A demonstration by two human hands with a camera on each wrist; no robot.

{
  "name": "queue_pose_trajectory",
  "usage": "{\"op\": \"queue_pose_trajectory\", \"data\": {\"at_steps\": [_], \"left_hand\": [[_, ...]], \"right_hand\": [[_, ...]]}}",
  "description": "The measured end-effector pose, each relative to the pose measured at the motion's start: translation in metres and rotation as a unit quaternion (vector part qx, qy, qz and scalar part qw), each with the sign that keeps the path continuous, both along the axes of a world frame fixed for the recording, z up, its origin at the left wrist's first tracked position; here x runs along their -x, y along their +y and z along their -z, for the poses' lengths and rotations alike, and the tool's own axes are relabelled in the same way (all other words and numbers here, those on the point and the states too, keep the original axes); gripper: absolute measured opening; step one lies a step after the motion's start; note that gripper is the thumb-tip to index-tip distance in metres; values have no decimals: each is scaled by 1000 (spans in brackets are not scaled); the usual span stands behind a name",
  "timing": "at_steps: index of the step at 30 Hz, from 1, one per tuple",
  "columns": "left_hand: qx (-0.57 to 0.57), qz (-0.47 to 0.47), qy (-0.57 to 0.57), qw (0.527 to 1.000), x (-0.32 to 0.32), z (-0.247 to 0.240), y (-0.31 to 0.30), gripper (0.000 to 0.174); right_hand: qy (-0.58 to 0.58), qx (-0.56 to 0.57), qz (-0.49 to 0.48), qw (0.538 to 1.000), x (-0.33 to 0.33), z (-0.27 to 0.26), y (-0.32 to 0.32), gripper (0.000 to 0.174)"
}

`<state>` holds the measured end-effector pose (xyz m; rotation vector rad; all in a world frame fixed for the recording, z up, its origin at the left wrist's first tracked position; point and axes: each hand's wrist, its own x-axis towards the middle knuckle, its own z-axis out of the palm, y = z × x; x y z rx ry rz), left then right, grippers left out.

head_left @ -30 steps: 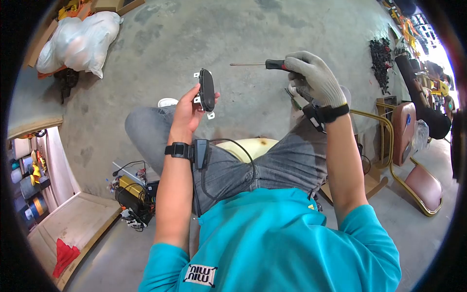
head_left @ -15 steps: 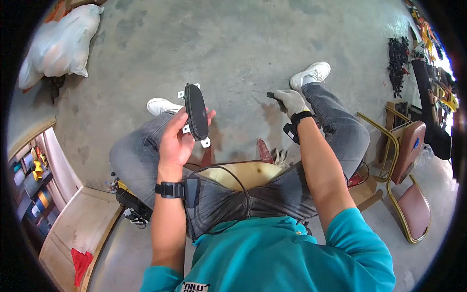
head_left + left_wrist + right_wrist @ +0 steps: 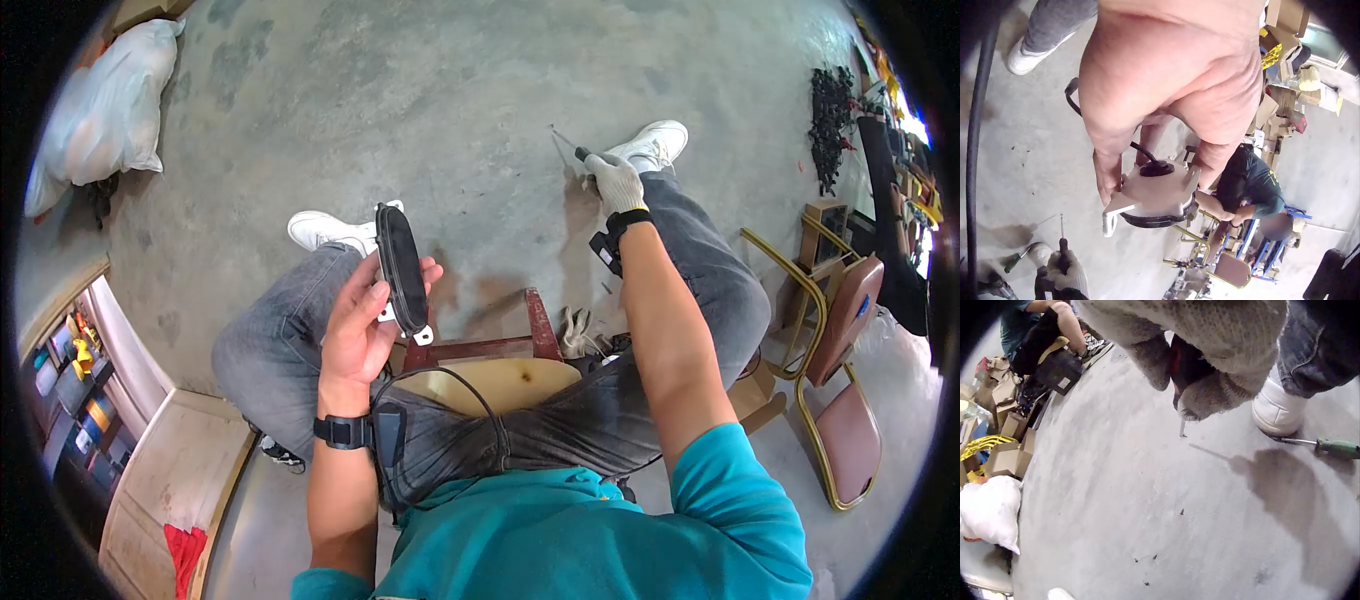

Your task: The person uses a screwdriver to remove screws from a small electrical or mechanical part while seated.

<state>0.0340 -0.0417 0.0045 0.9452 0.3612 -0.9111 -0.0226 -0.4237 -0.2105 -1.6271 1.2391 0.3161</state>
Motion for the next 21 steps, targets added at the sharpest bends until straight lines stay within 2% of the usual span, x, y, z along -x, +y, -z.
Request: {"op": "queue_pose_trajectory", "data": {"at_steps": [5,8,11,18,20,21], "left_hand": [[23,-10,22,999,0,2,0,62],[40,-11,44,998,1,1,0,62],[36,-14,53,998,2,1,0,63],[54,24,35,998,3,5,4,64],[55,27,33,998,4,5,3,64],[54,28,23,998,4,6,3,61]], "right_hand": [[-14,-13,-18,1000,-4,25,-13,44],[-26,7,5,1000,-5,34,-12,41],[-5,1,-22,1000,-13,14,-9,40],[-3,39,-57,998,-9,24,-12,42],[-8,8,-45,999,-15,-1,-6,31],[-8,11,-44,999,-14,-6,-4,31]]}}
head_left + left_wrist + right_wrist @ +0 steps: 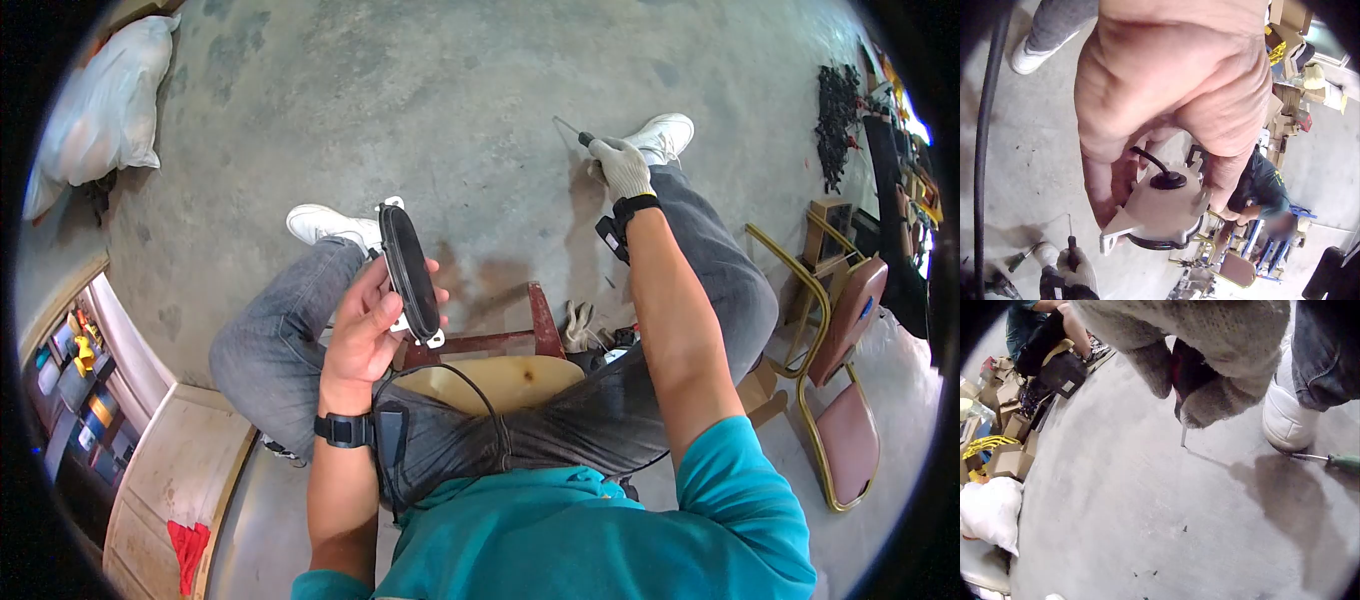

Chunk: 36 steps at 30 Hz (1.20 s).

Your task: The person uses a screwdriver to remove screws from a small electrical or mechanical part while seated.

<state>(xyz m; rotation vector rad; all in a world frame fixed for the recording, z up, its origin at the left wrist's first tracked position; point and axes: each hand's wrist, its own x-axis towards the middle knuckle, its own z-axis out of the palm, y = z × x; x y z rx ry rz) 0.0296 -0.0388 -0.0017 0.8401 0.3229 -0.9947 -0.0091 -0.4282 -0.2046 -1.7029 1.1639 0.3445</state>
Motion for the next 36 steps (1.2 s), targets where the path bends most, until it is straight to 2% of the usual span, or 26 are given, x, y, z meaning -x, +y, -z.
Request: {"op": "queue_pose_trajectory", "data": {"at_steps": [3,5,7,9,11,15,18,22,26,36], "left_hand": [[8,0,-4,1000,-1,-1,0,55],[17,-3,-3,1000,-3,-4,1,52],[16,-24,6,1000,-2,-6,-2,46],[32,-40,-7,999,-1,-8,-2,43],[24,-46,-41,998,1,-5,-1,50],[23,-41,-96,994,3,-12,1,44],[40,-48,-117,991,8,-10,8,47],[91,-68,-99,989,11,-10,14,46],[102,-50,-130,985,12,-7,20,49],[140,-42,-124,981,11,-11,19,45]], "right_hand": [[-25,15,7,1000,-2,-22,4,28],[-66,-48,41,996,-3,-44,11,25],[-92,-116,5,989,-8,-93,18,20],[-160,-178,28,970,-2,-118,26,17],[-191,-211,-53,957,7,-146,20,14],[-211,-219,-20,952,30,-229,60,27],[-225,-216,-28,950,53,-262,83,34],[-229,-215,-44,948,73,-287,101,35],[-239,-219,-44,945,88,-300,113,34],[-245,-215,-50,944,109,-302,123,37]]}}
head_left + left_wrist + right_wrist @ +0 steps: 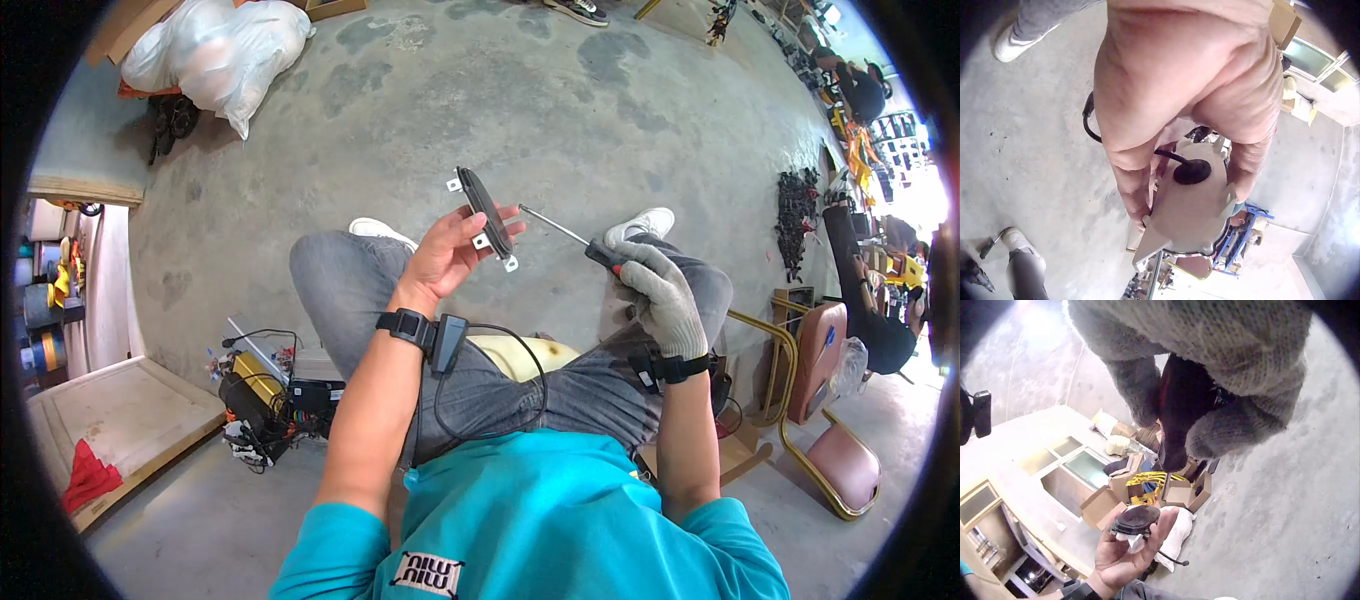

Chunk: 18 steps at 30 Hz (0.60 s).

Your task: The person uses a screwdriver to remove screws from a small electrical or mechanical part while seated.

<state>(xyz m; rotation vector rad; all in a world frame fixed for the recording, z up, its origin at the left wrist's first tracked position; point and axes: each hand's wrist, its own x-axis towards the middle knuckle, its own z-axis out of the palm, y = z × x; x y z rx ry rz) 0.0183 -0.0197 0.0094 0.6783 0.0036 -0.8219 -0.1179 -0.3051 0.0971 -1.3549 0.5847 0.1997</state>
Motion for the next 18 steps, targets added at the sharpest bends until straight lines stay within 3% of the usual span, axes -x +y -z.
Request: {"op": "queue_pose_trajectory", "data": {"at_steps": [18], "left_hand": [[-13,15,-14,1000,-1,2,1,52]], "right_hand": [[15,47,-22,999,-3,-8,8,34]]}}
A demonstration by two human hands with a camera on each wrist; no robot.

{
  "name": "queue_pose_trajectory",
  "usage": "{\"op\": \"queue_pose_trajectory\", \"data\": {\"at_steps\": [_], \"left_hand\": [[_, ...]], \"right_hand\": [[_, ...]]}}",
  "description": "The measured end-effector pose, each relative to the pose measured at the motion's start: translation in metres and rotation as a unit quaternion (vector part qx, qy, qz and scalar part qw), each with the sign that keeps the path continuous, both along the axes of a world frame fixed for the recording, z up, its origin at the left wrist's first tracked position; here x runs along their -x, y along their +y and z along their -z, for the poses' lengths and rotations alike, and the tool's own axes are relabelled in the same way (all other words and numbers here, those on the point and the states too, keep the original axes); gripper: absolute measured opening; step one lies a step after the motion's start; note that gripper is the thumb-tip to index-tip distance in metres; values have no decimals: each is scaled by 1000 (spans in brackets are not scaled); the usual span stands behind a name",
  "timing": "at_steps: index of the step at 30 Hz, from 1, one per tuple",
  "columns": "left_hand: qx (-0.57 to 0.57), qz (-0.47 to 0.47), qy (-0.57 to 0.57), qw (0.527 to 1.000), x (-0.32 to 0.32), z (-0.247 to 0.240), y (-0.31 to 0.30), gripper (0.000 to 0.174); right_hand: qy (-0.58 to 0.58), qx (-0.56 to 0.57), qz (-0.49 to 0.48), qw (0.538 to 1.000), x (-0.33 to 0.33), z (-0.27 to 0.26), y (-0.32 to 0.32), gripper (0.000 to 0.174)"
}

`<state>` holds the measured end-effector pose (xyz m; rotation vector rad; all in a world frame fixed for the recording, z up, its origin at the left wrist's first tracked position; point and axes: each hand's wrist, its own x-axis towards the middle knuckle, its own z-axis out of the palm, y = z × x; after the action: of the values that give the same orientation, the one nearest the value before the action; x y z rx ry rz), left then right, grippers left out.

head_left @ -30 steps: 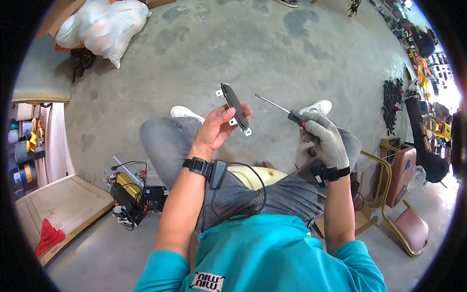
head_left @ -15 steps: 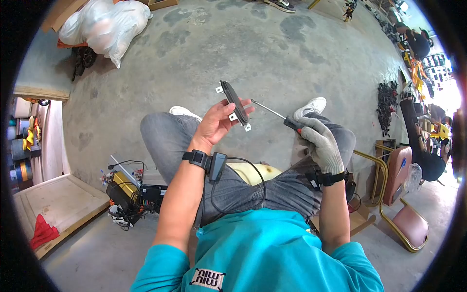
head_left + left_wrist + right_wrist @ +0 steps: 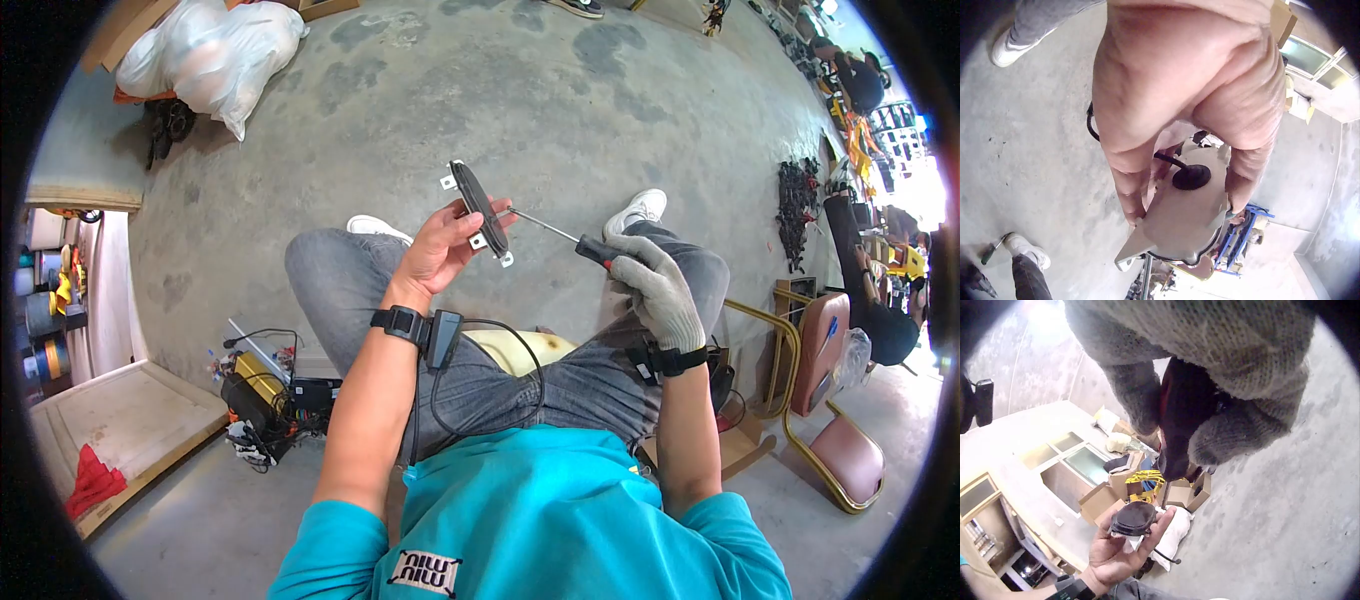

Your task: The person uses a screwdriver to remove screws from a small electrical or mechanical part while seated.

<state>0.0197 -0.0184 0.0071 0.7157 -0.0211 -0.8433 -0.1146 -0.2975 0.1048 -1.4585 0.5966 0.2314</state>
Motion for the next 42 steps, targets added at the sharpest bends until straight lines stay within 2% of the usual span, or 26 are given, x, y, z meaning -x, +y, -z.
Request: {"op": "queue_pose_trajectory", "data": {"at_steps": [3,12,36,42], "left_hand": [[-10,-1,-15,1000,0,0,0,51],[-43,-4,-31,999,1,-1,-2,47],[-139,33,-79,987,3,-4,-4,54],[-171,49,-112,978,4,-7,-6,56]], "right_hand": [[8,12,-8,1000,0,0,0,41],[17,51,-22,998,-2,-5,2,43],[30,122,-44,991,-3,-11,5,43],[15,90,-31,995,-3,-3,3,36]]}}
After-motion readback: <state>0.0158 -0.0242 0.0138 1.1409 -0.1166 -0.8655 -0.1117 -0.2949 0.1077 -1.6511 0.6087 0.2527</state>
